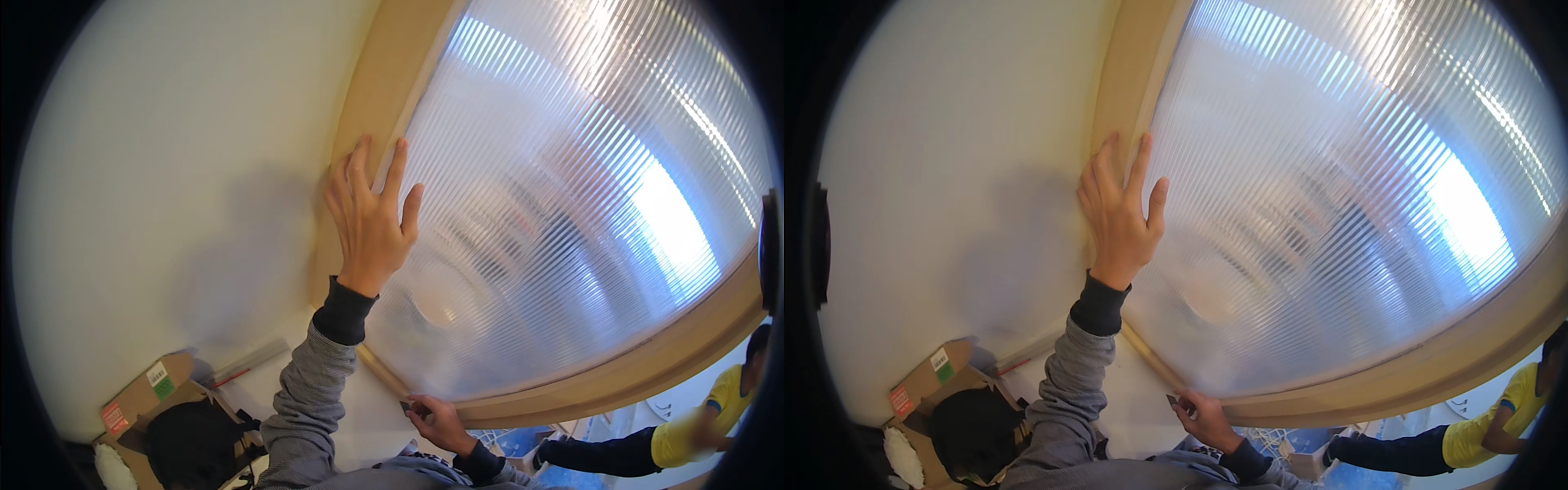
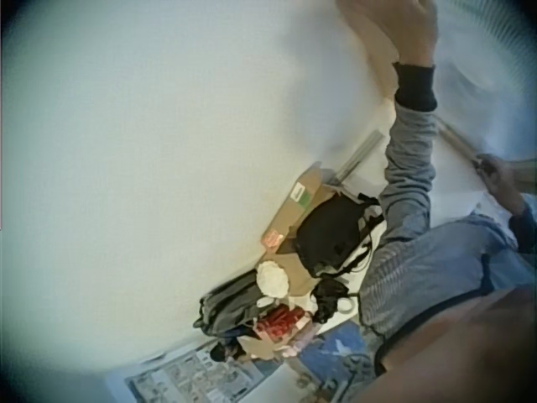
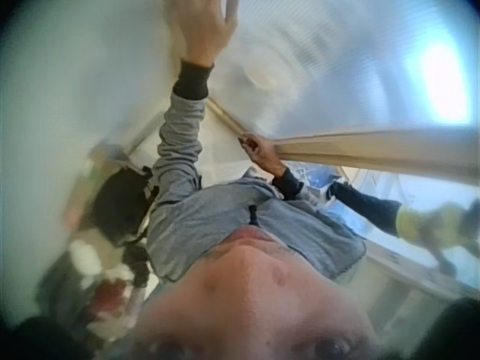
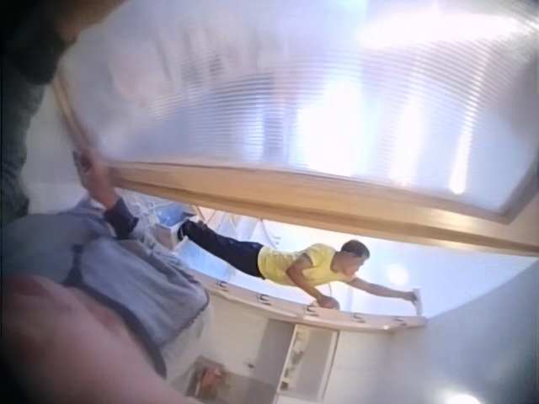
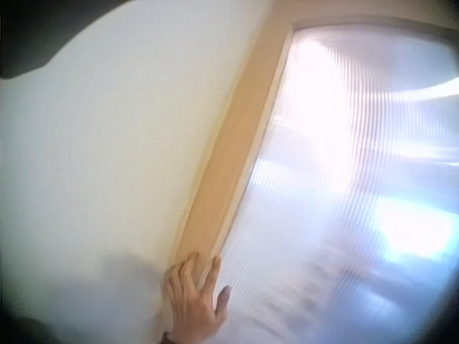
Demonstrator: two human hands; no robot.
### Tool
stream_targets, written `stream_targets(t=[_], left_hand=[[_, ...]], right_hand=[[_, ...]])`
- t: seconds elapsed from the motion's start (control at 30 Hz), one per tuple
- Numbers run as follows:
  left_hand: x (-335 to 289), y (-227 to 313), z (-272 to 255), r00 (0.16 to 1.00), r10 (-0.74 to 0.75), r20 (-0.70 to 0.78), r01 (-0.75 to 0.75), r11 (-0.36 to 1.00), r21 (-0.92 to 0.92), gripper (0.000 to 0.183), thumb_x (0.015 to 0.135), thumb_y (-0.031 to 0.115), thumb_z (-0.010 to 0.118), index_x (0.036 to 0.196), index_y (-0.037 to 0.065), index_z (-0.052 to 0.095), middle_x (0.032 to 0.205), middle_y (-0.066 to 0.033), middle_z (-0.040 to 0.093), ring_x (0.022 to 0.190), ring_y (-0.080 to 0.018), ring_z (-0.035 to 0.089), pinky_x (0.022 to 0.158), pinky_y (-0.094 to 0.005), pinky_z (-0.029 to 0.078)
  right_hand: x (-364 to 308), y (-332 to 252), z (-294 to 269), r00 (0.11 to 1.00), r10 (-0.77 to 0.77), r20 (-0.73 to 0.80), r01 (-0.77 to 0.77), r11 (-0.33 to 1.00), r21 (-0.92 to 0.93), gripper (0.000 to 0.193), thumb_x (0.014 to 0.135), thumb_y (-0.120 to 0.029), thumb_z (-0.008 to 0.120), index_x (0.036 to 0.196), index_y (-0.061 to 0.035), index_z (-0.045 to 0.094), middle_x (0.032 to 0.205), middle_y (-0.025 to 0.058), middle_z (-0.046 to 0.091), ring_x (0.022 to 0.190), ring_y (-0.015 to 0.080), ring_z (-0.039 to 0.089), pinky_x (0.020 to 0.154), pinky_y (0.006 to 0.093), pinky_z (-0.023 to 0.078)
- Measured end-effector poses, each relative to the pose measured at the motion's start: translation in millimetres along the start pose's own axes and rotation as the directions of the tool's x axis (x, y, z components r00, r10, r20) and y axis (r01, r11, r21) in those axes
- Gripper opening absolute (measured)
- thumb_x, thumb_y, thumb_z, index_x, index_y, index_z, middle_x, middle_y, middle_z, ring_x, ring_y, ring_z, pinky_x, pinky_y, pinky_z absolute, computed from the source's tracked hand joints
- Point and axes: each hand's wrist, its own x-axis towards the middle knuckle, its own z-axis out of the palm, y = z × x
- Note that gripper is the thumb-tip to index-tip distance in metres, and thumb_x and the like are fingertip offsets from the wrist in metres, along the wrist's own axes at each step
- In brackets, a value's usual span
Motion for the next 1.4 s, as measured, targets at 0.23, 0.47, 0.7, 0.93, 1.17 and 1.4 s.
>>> stream_targets(t=[0.23,0.47,0.7,0.93,1.17,1.4], left_hand=[[2,21,5,1.0,-0.013,-0.004,0.012,0.985,-0.169,0.06,0.1,0.033,0.056,0.151,0.005,0.04,0.151,-0.0269,0.028,0.136,-0.0426,0.031,0.111,-0.0561,0.024],[7,30,1,0.998,-0.062,0.008,0.062,0.969,-0.24,0.062,0.099,0.029,0.058,0.151,0.003,0.037,0.152,-0.0287,0.025,0.138,-0.0437,0.027,0.113,-0.0563,0.021],[5,15,-5,0.999,0.048,0.026,-0.045,0.994,-0.103,0.061,0.098,0.023,0.058,0.151,0.003,0.038,0.152,-0.029,0.027,0.137,-0.0444,0.031,0.112,-0.0543,0.026],[10,22,0,0.996,0.085,0.016,-0.083,0.994,-0.067,0.061,0.095,0.019,0.055,0.153,0.005,0.038,0.149,-0.0281,0.03,0.134,-0.0422,0.032,0.111,-0.0519,0.028],[13,20,-7,0.994,0.099,0.036,-0.099,0.995,0.0,0.059,0.097,0.022,0.051,0.152,0.007,0.041,0.144,-0.0274,0.034,0.127,-0.0404,0.036,0.11,-0.0522,0.028],[-1,13,17,0.999,0.035,-0.039,-0.037,0.998,-0.055,0.057,0.099,0.025,0.049,0.152,0.007,0.042,0.147,-0.0284,0.033,0.132,-0.0415,0.034,0.112,-0.0522,0.024]], right_hand=[[-10,6,8,0.994,-0.05,0.101,0.042,0.996,0.081,0.026,0.09,-0.01,0.071,0.114,-0.0019,0.066,0.078,0.0085,0.067,0.066,0.0216,0.062,0.064,0.0337,0.052],[-13,10,3,0.991,-0.074,0.111,0.07,0.997,0.038,0.026,0.089,-0.01,0.072,0.114,-0.0034,0.067,0.079,0.0068,0.067,0.067,0.0187,0.063,0.066,0.0318,0.053],[-13,71,37,0.991,-0.074,0.108,0.065,0.995,0.077,0.02,0.096,-0.022,0.067,0.102,-0.0031,0.071,0.084,0.0122,0.067,0.069,0.0208,0.059,0.063,0.0367,0.049],[-9,108,47,0.992,-0.126,0.025,0.124,0.99,0.07,0.02,0.096,-0.018,0.067,0.085,-0.0013,0.064,0.075,0.012,0.063,0.066,0.0209,0.056,0.06,0.0375,0.045],[-16,111,51,0.98,-0.197,0.014,0.195,0.975,0.111,0.018,0.096,-0.018,0.067,0.088,-0.0015,0.066,0.076,0.0137,0.065,0.066,0.0233,0.058,0.06,0.0381,0.047],[-21,116,46,0.966,-0.26,0.007,0.254,0.949,0.189,0.019,0.095,-0.019,0.068,0.09,-0.0014,0.067,0.08,0.016,0.068,0.067,0.0242,0.061,0.061,0.0384,0.049]])
